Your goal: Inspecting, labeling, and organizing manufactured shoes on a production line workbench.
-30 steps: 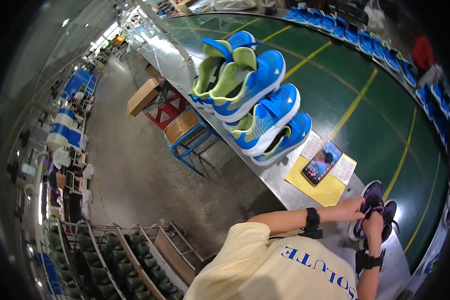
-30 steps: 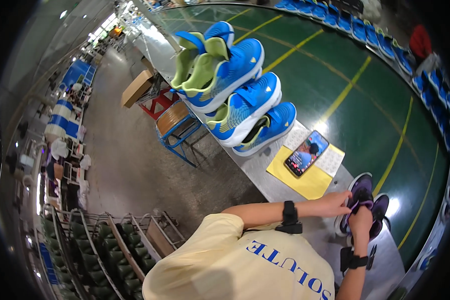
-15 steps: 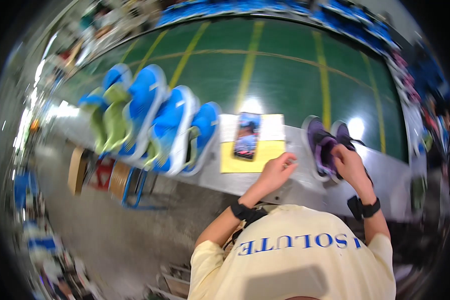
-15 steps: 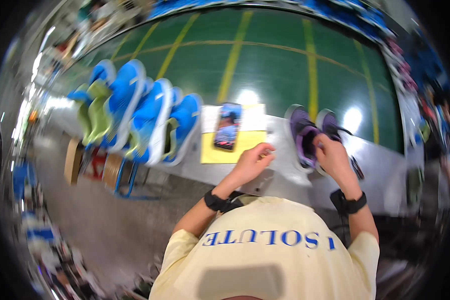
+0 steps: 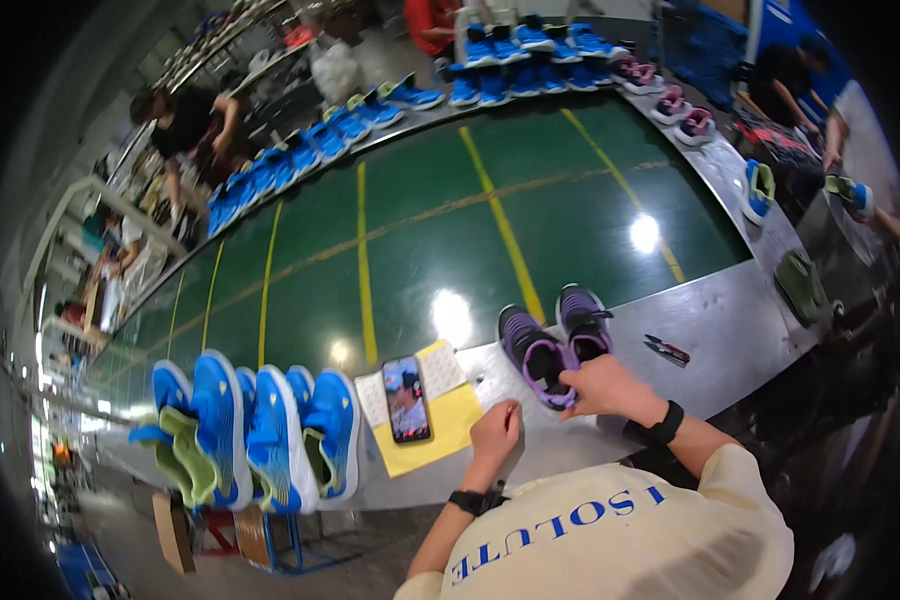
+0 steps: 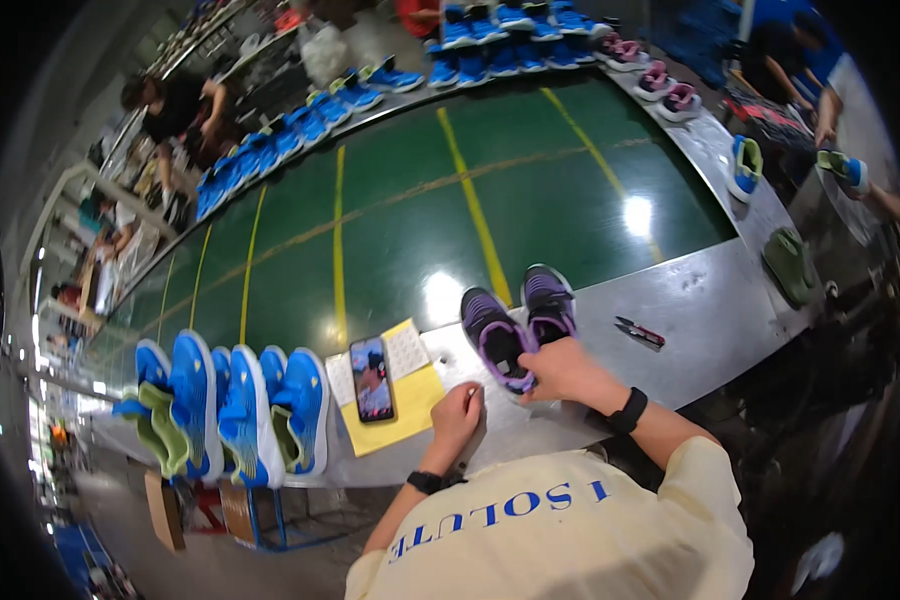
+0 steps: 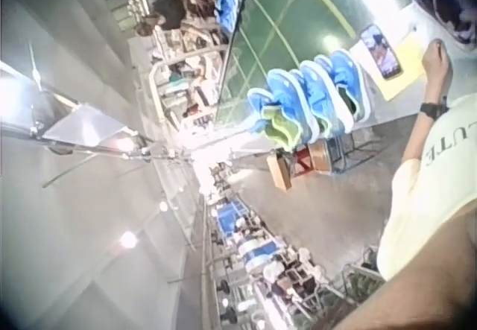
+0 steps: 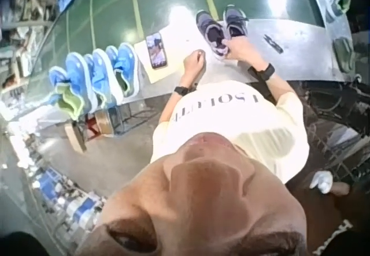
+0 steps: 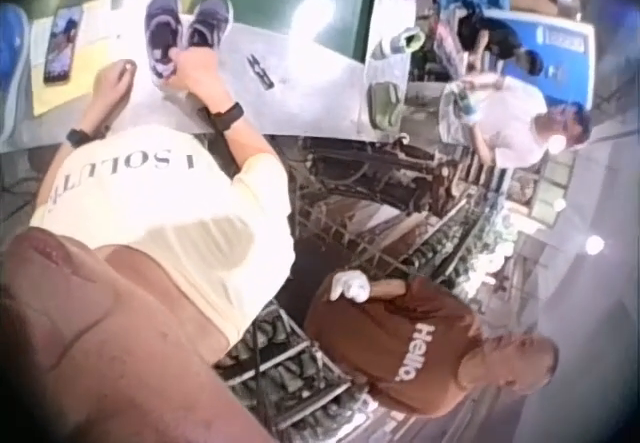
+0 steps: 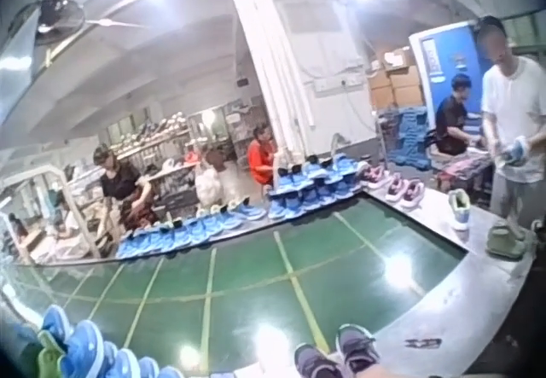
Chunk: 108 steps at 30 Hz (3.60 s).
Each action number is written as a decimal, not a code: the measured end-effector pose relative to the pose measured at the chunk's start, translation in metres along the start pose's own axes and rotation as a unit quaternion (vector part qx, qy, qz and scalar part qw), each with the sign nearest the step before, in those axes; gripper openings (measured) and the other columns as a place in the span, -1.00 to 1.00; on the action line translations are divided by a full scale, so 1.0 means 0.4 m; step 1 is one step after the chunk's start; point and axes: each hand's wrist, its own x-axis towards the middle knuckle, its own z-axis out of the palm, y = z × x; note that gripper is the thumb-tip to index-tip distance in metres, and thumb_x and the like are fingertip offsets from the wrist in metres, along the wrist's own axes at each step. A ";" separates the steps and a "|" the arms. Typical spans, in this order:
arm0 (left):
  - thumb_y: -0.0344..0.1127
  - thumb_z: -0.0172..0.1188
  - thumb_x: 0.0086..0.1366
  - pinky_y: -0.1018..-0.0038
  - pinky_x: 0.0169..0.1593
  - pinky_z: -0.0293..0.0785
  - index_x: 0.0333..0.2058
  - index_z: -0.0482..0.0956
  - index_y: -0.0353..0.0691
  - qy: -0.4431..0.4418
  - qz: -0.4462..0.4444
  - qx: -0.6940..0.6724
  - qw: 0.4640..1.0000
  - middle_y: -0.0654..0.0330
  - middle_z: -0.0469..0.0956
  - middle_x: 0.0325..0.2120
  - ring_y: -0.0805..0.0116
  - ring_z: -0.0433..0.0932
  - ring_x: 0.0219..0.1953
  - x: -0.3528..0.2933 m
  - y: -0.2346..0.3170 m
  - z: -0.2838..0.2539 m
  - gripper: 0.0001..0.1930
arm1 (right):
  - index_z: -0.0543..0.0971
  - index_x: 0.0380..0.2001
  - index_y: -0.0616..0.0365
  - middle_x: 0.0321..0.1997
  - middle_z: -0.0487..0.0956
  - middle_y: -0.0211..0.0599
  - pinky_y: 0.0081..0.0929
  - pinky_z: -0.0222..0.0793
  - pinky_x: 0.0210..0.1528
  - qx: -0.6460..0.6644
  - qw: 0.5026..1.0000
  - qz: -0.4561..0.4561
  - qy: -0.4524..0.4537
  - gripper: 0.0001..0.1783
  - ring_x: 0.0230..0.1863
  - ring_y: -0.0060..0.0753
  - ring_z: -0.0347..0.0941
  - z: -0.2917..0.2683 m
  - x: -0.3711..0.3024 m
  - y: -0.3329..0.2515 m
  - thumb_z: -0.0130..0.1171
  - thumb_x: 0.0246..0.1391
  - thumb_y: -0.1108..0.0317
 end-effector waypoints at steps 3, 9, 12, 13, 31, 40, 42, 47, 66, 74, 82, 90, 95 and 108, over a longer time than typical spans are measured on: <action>-0.31 0.15 0.14 0.39 -0.44 0.45 -0.34 0.58 -0.12 -0.004 -0.012 -0.019 1.000 0.10 0.56 -0.55 0.17 0.56 -0.53 -0.004 0.000 -0.008 -0.89 | 0.53 -0.45 0.06 -0.62 0.52 -0.17 -0.17 0.35 -0.43 0.042 0.999 -0.023 -0.014 -0.52 -0.47 -0.07 0.51 -0.006 0.019 -0.004 0.31 -0.35 -0.08; -0.34 0.14 0.14 0.41 -0.44 0.44 -0.35 0.59 -0.14 0.022 -0.049 0.001 0.999 0.11 0.56 -0.55 0.21 0.55 -0.54 -0.009 -0.011 -0.037 -0.89 | 0.53 -0.48 0.04 -0.63 0.52 -0.18 -0.21 0.34 -0.43 0.049 0.998 -0.029 0.014 -0.52 -0.49 -0.10 0.51 0.023 0.049 -0.029 0.30 -0.37 -0.10; -0.35 0.14 0.13 0.41 -0.44 0.45 -0.35 0.59 -0.15 0.009 -0.027 0.009 1.000 0.10 0.56 -0.53 0.19 0.55 -0.54 0.003 0.013 -0.038 -0.89 | 0.50 -0.52 0.03 -0.70 0.49 -0.25 -0.22 0.34 -0.47 0.064 0.997 0.006 0.051 -0.57 -0.57 -0.12 0.49 0.023 0.035 -0.032 0.29 -0.36 -0.07; -0.36 0.14 0.13 0.40 -0.43 0.45 -0.35 0.58 -0.16 0.006 0.004 0.005 1.000 0.09 0.56 -0.52 0.16 0.55 -0.53 0.014 0.013 -0.018 -0.89 | 0.50 -0.55 0.02 -0.73 0.47 -0.22 -0.22 0.33 -0.52 0.079 0.994 0.017 0.079 -0.53 -0.60 -0.11 0.48 0.033 0.020 -0.010 0.29 -0.36 -0.15; -0.31 0.15 0.17 0.43 -0.46 0.42 -0.33 0.56 -0.23 0.024 0.007 0.038 0.999 0.08 0.53 -0.60 0.25 0.52 -0.59 -0.014 -0.022 -0.009 -0.85 | 0.51 -0.53 0.05 -0.71 0.48 -0.23 -0.21 0.31 -0.56 0.087 0.993 0.010 0.085 -0.57 -0.58 -0.12 0.49 0.074 0.060 -0.029 0.29 -0.34 -0.07; -0.41 0.14 0.11 0.38 -0.41 0.46 -0.35 0.55 -0.19 0.044 -0.009 -0.020 0.999 0.08 0.55 -0.50 0.13 0.55 -0.49 0.011 -0.001 -0.038 -0.89 | 0.51 -0.49 0.03 -0.71 0.48 -0.23 -0.27 0.34 -0.55 0.044 0.992 0.022 0.117 -0.53 -0.58 -0.11 0.48 0.042 0.078 -0.048 0.34 -0.37 -0.09; -0.40 0.15 0.11 0.41 -0.44 0.44 -0.35 0.56 -0.18 0.064 0.011 -0.025 0.998 0.10 0.56 -0.51 0.16 0.55 -0.51 0.008 -0.014 -0.029 -0.90 | 0.50 -0.46 0.04 -0.71 0.48 -0.24 -0.28 0.32 -0.56 0.057 0.989 0.034 0.129 -0.52 -0.59 -0.12 0.48 0.049 0.080 -0.052 0.37 -0.37 -0.07; -0.40 0.16 0.09 0.40 -0.40 0.46 -0.36 0.53 -0.20 0.058 0.026 -0.045 0.997 0.12 0.56 -0.47 0.14 0.55 -0.47 0.003 -0.008 -0.010 -0.89 | 0.49 -0.45 0.04 -0.73 0.47 -0.28 -0.29 0.31 -0.58 0.037 0.993 0.068 0.087 -0.49 -0.61 -0.15 0.47 0.038 0.055 -0.058 0.38 -0.37 -0.10; -0.41 0.15 0.09 0.40 -0.40 0.45 -0.36 0.52 -0.19 0.060 0.024 -0.045 0.997 0.14 0.55 -0.46 0.16 0.55 -0.47 0.005 -0.013 -0.015 -0.90 | 0.48 -0.46 0.05 -0.75 0.46 -0.30 -0.29 0.30 -0.57 0.036 0.992 0.064 0.100 -0.51 -0.60 -0.16 0.47 0.027 0.060 -0.062 0.36 -0.33 -0.09; -0.41 0.16 0.09 0.41 -0.42 0.45 -0.36 0.52 -0.18 0.058 0.025 -0.039 0.997 0.17 0.56 -0.47 0.18 0.55 -0.48 0.003 -0.013 -0.016 -0.89 | 0.49 -0.45 0.04 -0.76 0.45 -0.28 -0.29 0.30 -0.57 0.032 0.993 0.064 0.099 -0.50 -0.60 -0.14 0.47 0.031 0.060 -0.060 0.35 -0.32 -0.10; -0.40 0.17 0.08 0.48 -0.50 0.41 -0.37 0.55 -0.20 0.062 0.012 -0.070 0.996 0.17 0.55 -0.54 0.30 0.51 -0.60 0.001 -0.006 -0.027 -0.89 | 0.49 -0.45 0.04 -0.77 0.44 -0.31 -0.30 0.30 -0.59 0.032 0.991 0.063 0.111 -0.50 -0.62 -0.17 0.46 0.033 0.059 -0.063 0.37 -0.34 -0.10; -0.46 0.19 0.04 0.52 -0.54 0.37 -0.38 0.55 -0.23 0.079 0.040 -0.107 0.990 0.20 0.52 -0.60 0.37 0.46 -0.66 -0.004 0.021 -0.071 -0.88 | 0.49 -0.45 0.02 -0.77 0.45 -0.33 -0.30 0.29 -0.58 0.038 0.991 0.062 0.113 -0.53 -0.62 -0.19 0.46 0.031 0.058 -0.062 0.36 -0.32 -0.08; -0.49 0.23 -0.03 0.51 -0.51 0.37 -0.33 0.53 -0.24 0.163 0.102 0.016 0.981 0.22 0.49 -0.60 0.35 0.45 -0.62 -0.034 0.011 -0.173 -0.78 | 0.49 -0.44 0.02 -0.76 0.45 -0.32 -0.30 0.29 -0.58 0.038 0.991 0.067 0.106 -0.53 -0.61 -0.18 0.46 0.036 0.058 -0.054 0.35 -0.30 -0.09; -0.31 0.31 -0.07 0.15 0.13 0.11 0.06 0.20 -0.33 0.231 -0.106 0.224 0.941 -0.05 0.28 -0.02 -0.02 0.20 0.09 -0.086 -0.118 -0.254 -0.30 | 0.49 -0.39 -0.01 -0.71 0.47 -0.29 -0.27 0.30 -0.53 0.042 0.993 0.068 0.083 -0.53 -0.57 -0.17 0.47 0.040 0.077 -0.070 0.31 -0.26 -0.11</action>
